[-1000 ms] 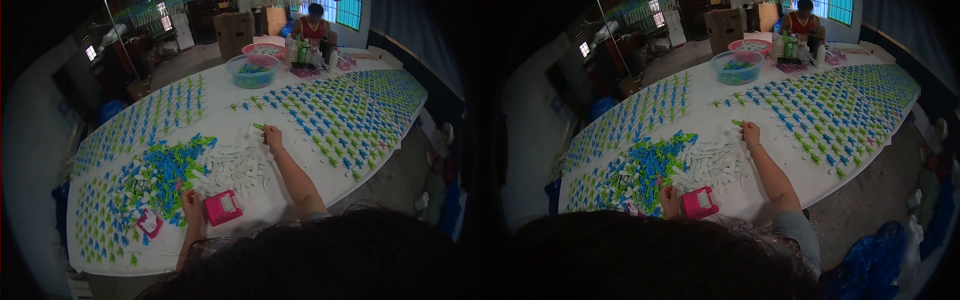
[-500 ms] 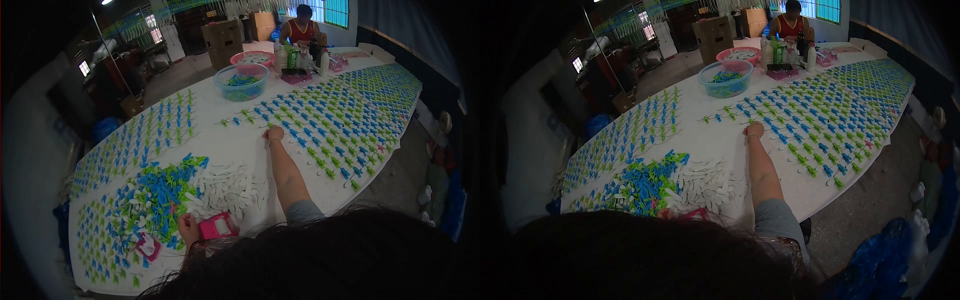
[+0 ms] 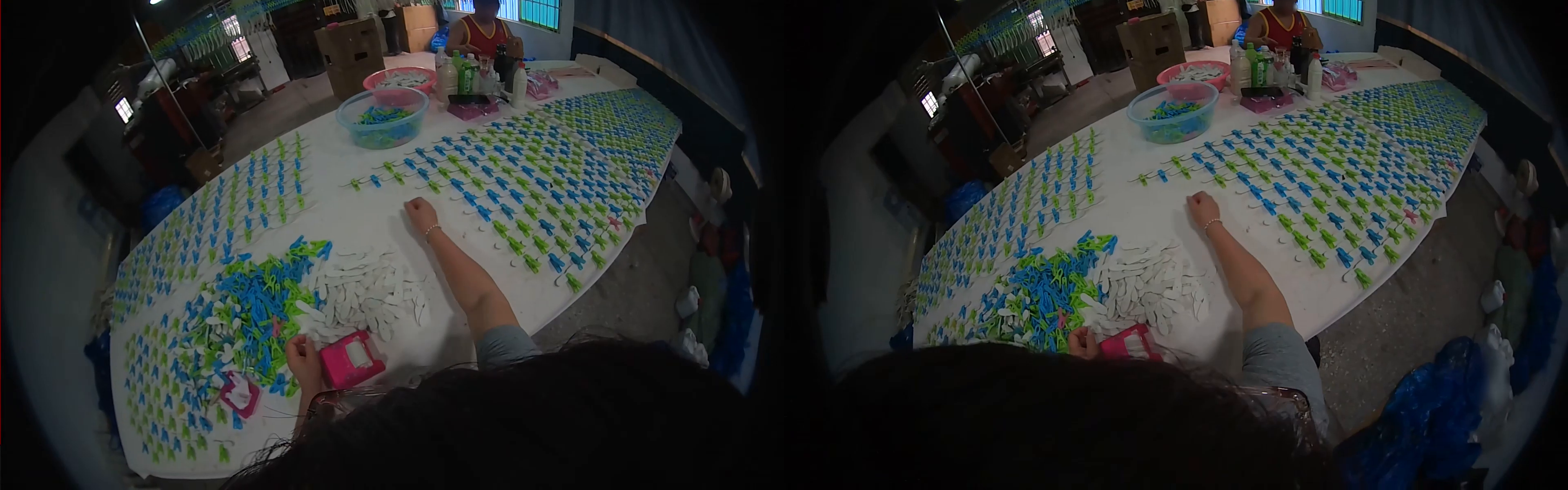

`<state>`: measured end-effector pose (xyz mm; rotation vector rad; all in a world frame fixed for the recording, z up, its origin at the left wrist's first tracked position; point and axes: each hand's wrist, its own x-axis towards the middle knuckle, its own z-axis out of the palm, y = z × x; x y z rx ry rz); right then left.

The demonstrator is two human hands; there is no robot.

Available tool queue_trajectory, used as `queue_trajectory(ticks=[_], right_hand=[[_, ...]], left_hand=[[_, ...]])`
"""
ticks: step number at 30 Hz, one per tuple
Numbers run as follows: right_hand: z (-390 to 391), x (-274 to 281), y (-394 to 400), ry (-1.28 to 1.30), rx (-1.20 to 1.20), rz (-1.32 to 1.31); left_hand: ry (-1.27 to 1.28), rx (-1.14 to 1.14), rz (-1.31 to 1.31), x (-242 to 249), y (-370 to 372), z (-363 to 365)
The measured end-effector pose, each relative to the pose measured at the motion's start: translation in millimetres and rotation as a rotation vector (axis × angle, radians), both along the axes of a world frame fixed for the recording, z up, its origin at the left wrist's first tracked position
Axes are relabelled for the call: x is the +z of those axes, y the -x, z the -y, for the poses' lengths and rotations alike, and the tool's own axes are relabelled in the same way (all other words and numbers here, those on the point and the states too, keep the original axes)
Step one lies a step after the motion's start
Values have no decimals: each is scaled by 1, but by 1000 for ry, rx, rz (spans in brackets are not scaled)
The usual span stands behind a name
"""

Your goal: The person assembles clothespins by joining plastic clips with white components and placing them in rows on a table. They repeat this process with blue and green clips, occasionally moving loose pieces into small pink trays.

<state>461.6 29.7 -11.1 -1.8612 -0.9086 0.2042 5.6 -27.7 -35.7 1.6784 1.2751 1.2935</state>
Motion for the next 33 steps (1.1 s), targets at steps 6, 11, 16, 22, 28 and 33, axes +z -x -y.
queue_trajectory(ticks=[6,11,16,22,28,33], right_hand=[[40,9,111,130,469,588],[50,35,136,280,505,546],[55,46,133,418,461,579],[60,31,123,-282,284,905],[86,69,145,-116,611,-145],[122,105,203,-22,842,-427]], left_hand=[[-51,-63,105,5,-6,5],[18,-79,183,3,0,4],[-31,-81,167,6,0,4],[-65,-47,161,6,0,3],[-248,5,151,41,1,9],[107,-342,267,118,-23,23]])
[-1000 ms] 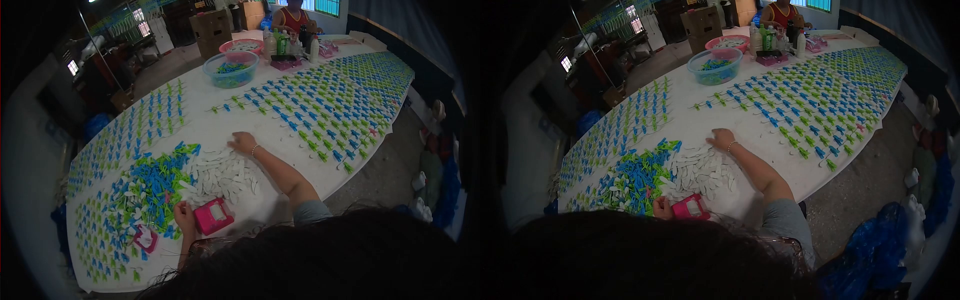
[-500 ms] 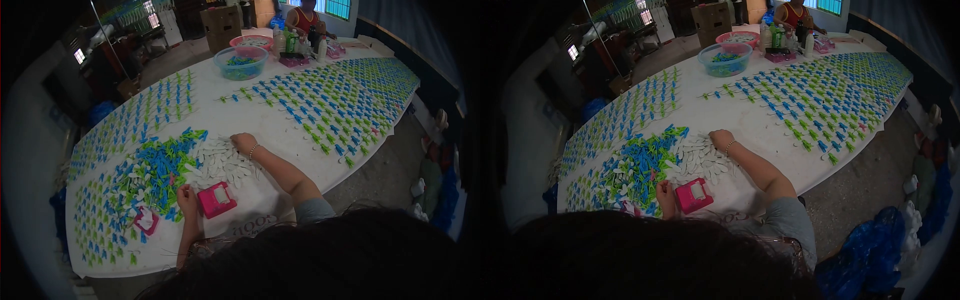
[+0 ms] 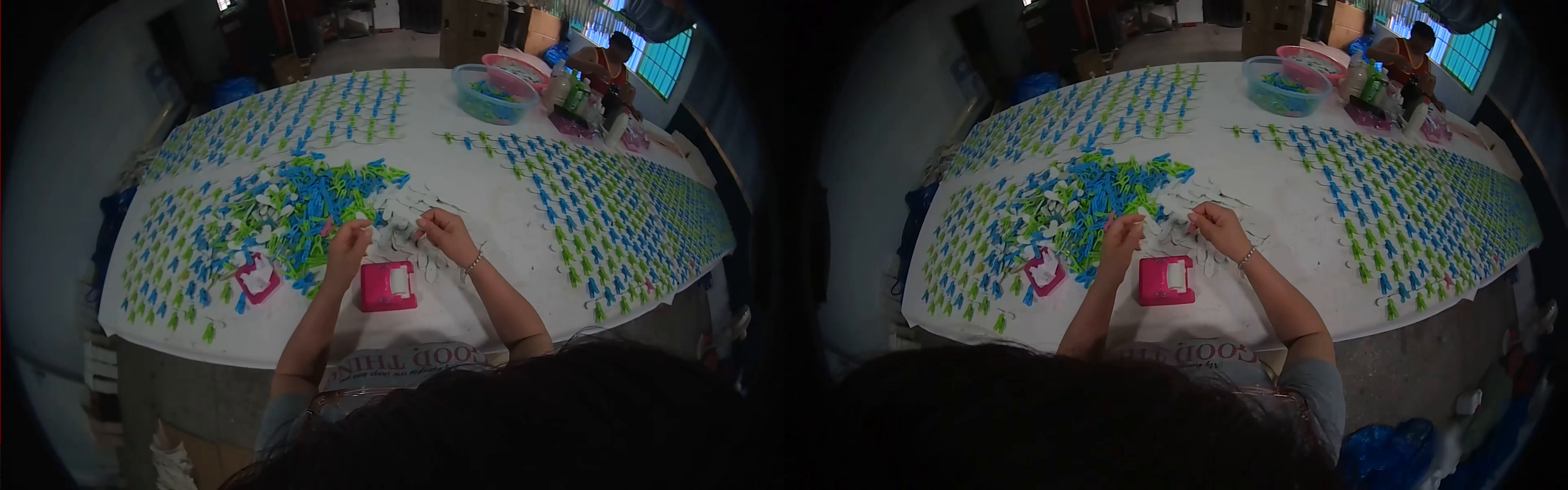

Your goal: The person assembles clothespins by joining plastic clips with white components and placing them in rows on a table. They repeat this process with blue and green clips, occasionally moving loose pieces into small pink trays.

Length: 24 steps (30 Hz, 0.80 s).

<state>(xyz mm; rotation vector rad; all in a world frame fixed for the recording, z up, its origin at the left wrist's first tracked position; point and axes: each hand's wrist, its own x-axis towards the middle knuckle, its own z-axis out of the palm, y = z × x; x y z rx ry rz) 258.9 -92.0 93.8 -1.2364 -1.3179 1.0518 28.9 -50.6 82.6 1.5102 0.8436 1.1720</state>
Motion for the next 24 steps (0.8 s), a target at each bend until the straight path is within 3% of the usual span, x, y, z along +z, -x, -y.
queue_trajectory(ticks=[1,3,5,6,8,15,18,19,22,24], right_hand=[[7,3,12,-64,60,21],[20,2,28,-43,85,47],[26,-6,35,-293,57,306],[28,-8,36,-288,59,303],[34,-12,35,-66,110,0],[46,-22,41,100,229,-179],[47,-31,43,61,190,-130],[48,-33,44,17,149,5],[51,-30,48,-52,92,200],[52,-30,50,-79,78,262]], left_hand=[[6,20,-3,6,-5,1],[169,-150,106,12,-10,1],[216,-165,152,6,-7,0],[257,-191,201,6,-6,1],[233,-213,160,4,-1,4],[157,-372,-19,7,13,16],[152,-355,-80,-3,14,20],[157,-351,-77,-6,13,22],[36,-229,-82,-10,14,26],[-135,-124,-228,-8,16,29]])
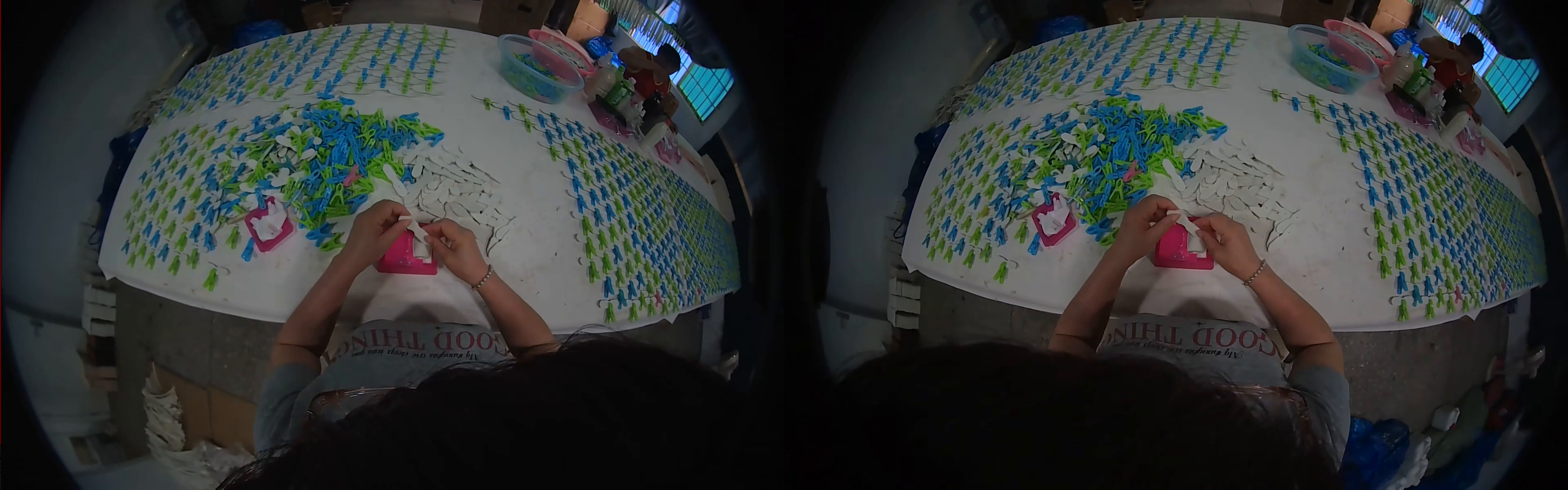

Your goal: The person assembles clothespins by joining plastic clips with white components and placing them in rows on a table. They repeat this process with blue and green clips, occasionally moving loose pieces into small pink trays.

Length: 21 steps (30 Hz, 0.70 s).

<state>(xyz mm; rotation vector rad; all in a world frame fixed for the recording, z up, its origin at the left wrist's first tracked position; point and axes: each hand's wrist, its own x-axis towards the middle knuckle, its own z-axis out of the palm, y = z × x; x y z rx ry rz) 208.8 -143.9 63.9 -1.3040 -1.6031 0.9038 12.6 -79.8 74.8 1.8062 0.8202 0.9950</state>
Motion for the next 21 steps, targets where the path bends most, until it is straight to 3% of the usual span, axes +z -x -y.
queue_trajectory(ticks=[2,3,5,12,21], right_hand=[[0,-5,1,-281,-26,161],[-1,-7,2,-278,-22,163],[-4,-9,3,-367,-2,221],[-6,-16,7,-398,10,200],[3,-21,-16,-500,-20,409]], left_hand=[[-136,8,-9,-2,3,0],[-276,12,-21,-1,4,0],[-287,10,-62,1,8,3],[-336,14,-165,5,17,10],[-362,-54,-267,-27,7,4]])
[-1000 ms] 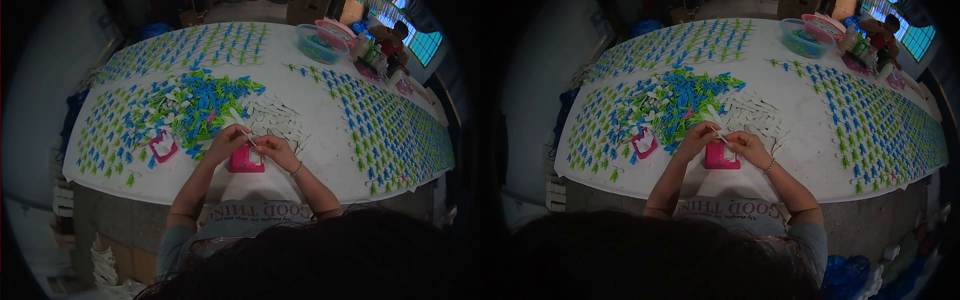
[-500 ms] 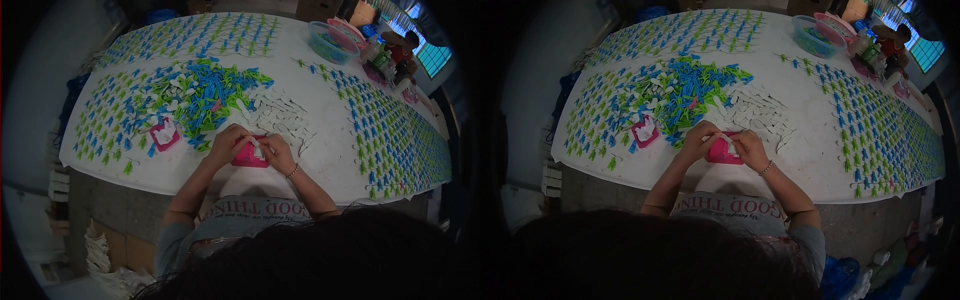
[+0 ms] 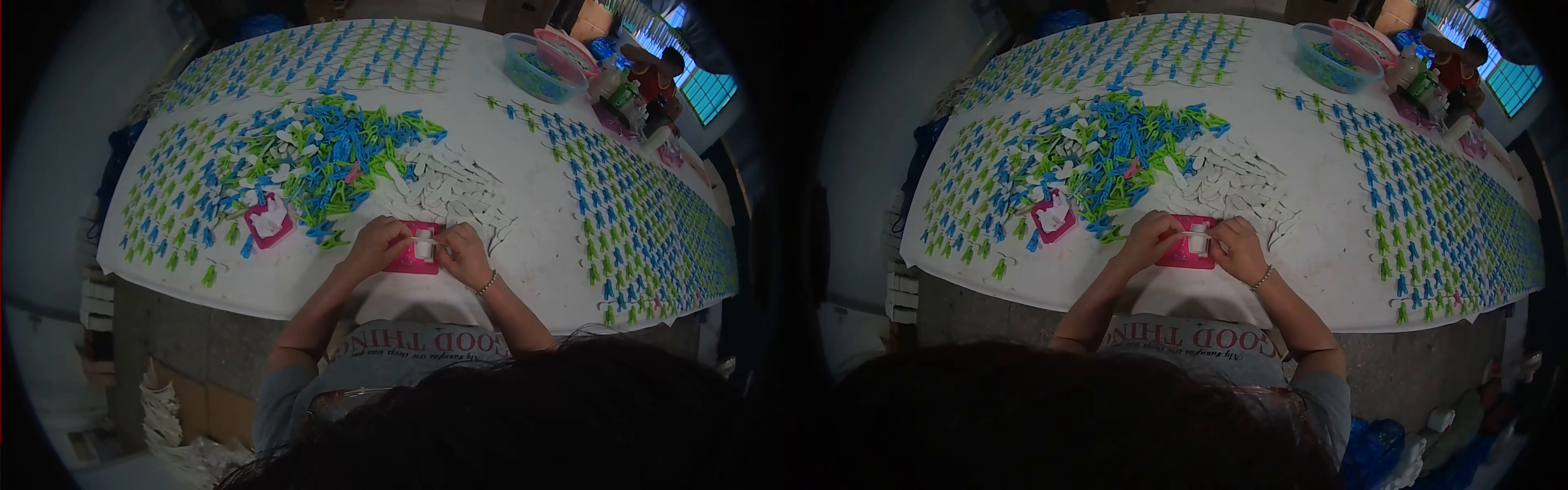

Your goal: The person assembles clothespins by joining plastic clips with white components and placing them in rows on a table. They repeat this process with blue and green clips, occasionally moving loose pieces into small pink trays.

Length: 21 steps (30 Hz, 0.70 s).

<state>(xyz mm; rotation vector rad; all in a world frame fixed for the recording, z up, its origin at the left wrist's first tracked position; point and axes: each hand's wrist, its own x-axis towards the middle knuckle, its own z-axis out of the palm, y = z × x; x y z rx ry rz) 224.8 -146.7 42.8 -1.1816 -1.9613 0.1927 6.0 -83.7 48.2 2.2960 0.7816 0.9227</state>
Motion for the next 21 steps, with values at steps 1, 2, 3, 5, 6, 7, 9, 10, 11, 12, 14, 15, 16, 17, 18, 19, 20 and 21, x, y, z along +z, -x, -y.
queue_trajectory(ticks=[1,2,3,5,6,7,9,10,11,12,14,15,16,17,18,19,20,21], right_hand=[[2,1,-1,7,-8,18],[3,2,-2,15,-16,37],[3,4,-2,14,-20,35],[1,9,-2,-64,-71,26],[0,14,-3,-66,-71,24],[-1,19,-3,-69,-77,-4],[-2,29,-2,-74,-86,-34],[-3,34,-1,-43,-75,-71],[-3,36,0,-11,-62,-107],[-4,35,2,-14,-62,-107],[-6,24,6,194,1,-440],[-7,19,6,191,2,-439],[-8,14,6,301,35,-525],[-9,9,6,411,67,-610],[-9,6,7,412,66,-611],[-9,4,7,485,64,-589],[-9,1,8,558,64,-567],[-8,2,10,559,66,-567]], left_hand=[[0,-5,-1,0,-2,-1],[-17,-5,-15,0,-3,-2],[-34,-3,-29,1,-5,-2],[-70,-22,-11,-2,-10,-4],[-106,-37,7,-1,-13,-4],[-109,-37,4,-1,-16,-4],[-105,-61,22,0,-23,-4],[-108,-62,21,0,-27,-4],[-116,-66,14,-1,-30,-4],[-124,-68,7,-3,-32,-4],[-102,-71,28,-9,-34,-5],[-77,-74,48,-9,-34,-5],[-79,-74,49,-9,-33,-4],[-32,-65,102,-9,-32,-2],[18,-55,154,-9,-31,-1],[19,-55,154,-9,-29,-1],[19,-49,160,-10,-27,-1],[17,-43,168,-6,-25,0]])
